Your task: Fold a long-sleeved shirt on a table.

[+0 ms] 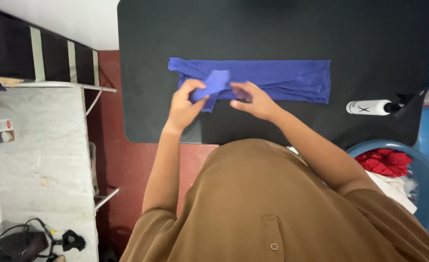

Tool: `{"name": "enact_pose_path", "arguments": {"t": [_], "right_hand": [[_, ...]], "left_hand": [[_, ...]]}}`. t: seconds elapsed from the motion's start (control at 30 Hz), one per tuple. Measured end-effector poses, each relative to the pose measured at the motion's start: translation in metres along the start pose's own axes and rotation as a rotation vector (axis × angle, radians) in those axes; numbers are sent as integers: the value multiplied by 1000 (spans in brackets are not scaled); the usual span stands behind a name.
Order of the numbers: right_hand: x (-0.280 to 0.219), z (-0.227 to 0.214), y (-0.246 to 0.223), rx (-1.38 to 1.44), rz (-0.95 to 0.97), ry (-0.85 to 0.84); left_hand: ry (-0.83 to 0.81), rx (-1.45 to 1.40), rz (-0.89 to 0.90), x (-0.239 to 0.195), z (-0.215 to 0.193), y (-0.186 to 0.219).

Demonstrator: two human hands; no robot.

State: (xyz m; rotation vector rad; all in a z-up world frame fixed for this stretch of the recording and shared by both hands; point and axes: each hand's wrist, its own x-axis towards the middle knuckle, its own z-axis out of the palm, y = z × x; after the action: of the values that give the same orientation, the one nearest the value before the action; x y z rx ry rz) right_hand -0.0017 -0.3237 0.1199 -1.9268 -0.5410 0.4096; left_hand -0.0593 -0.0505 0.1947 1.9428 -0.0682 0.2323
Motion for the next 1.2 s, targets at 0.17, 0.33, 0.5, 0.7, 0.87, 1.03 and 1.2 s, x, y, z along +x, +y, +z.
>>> {"name": "enact_pose_path", "arguments": {"t": [0.17,0.33,0.5,0.7,0.87,1.03,1.2], "right_hand": [[33,-8,-74,374,5,115],[31,-51,-164,-14,-147,117],[42,-79,-184,-64,-297,93],[65,-103,-166,32,-294,212],[64,-144,-96,-86,-159,504],[30,-159,19,-60,-134,539],[-2,-139,95,-5,222,639]], "left_hand": [[-148,45,-4,17,18,28],[-385,-129,-248,25,21,5],[-432,-130,-252,29,25,-44],[-646,98,-389,43,28,-139],[-726,365,-513,52,6,-171],[-652,397,-620,67,-4,-172],[-613,339,-627,78,18,-205]]}}
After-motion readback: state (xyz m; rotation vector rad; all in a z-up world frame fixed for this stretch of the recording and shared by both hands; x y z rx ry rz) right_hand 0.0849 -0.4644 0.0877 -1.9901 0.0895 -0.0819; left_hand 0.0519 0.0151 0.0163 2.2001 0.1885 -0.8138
